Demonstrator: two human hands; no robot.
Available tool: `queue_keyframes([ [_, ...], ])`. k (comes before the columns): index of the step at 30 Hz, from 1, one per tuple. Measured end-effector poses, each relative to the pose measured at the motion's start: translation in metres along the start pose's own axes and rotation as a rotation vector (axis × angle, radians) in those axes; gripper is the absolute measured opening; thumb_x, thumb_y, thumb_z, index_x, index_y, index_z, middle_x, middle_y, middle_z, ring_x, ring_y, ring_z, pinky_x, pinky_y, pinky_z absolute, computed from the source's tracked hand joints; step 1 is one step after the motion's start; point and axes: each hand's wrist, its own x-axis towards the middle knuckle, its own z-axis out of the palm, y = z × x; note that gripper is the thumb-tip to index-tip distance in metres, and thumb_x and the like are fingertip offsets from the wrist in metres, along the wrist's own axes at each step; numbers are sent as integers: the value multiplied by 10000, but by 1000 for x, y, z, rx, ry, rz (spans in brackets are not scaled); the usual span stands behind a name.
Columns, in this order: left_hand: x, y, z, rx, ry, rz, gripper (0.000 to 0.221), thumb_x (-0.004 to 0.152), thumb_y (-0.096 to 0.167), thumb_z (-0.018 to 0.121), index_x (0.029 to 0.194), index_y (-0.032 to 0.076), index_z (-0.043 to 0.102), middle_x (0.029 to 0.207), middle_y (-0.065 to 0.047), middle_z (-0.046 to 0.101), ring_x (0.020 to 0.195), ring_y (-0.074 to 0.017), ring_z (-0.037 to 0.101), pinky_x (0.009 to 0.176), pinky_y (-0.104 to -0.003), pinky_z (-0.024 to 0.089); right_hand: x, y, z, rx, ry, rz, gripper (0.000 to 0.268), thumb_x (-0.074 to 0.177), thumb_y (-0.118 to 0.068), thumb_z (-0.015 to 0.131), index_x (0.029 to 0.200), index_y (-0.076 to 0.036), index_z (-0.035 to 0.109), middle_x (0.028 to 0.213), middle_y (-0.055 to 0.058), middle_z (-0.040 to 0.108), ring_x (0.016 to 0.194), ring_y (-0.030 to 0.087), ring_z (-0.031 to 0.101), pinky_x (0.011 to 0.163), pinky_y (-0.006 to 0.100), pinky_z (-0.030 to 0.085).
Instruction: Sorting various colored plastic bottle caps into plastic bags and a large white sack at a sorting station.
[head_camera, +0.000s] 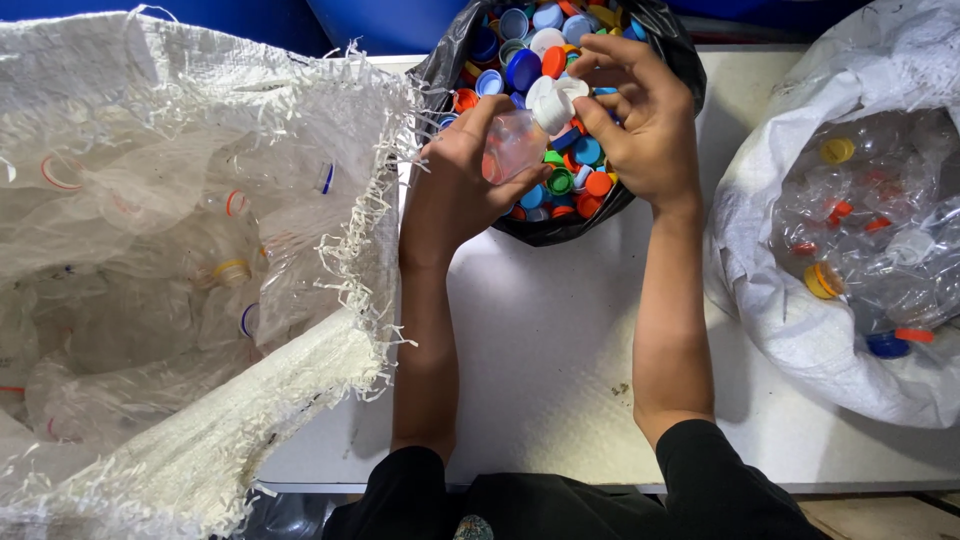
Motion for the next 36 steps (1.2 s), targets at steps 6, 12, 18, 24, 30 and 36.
queue_keyframes([
  [6, 3, -3, 1, -18, 17, -10, 645, 784, 334, 921, 1260, 57, 586, 1127, -153, 729, 1023, -331, 743, 839, -419, 602, 1, 1, -12, 186, 87, -61, 482, 988, 91, 801, 1408, 39, 569, 1313, 159, 683, 1204, 196, 698, 1025, 307, 608],
  [12, 2, 3, 0, 21, -19, 34, 608, 799, 344, 917, 1242, 73, 601, 1109, -150, 727, 978, -353, 735, 822, -434, 587, -2, -24, -13, 113, 29, -62, 347, 945, 69, 829, 1251, 33, 672, 1234, 139, 706, 1162, 197, 716, 1027, 327, 632],
  [18, 2, 12, -4, 32, -57, 70, 615, 809, 312, 904, 1263, 64, 572, 1088, -169, 706, 950, -371, 727, 795, -448, 583, -3, -58, -12, -101, -73, -106, 275, 901, 97, 823, 1139, 2, 723, 1238, 128, 721, 1161, 210, 722, 979, 323, 639],
  [24, 3, 14, -7, 45, -68, 82, 611, 795, 304, 904, 1252, 61, 581, 1039, -168, 702, 929, -377, 727, 775, -452, 585, -1, -71, -11, -335, -122, -228, 273, 855, 84, 827, 1100, -8, 751, 1203, 119, 747, 1149, 237, 743, 995, 327, 627],
  [30, 3, 24, -9, 186, -38, 124, 606, 756, 320, 923, 1228, 94, 618, 1023, -126, 706, 878, -349, 726, 769, -456, 577, -5, -72, -3, -378, -49, -74, 201, 935, -60, 838, 1092, 22, 742, 1066, 116, 747, 930, 204, 737, 813, 302, 581],
  [36, 7, 25, -8, 150, -62, 80, 630, 736, 326, 934, 1239, 97, 631, 1040, -119, 706, 888, -339, 729, 775, -448, 585, -3, -67, -1, -478, -16, 59, 220, 1014, -214, 808, 1074, -9, 753, 816, 95, 742, 687, 127, 698, 633, 287, 520],
])
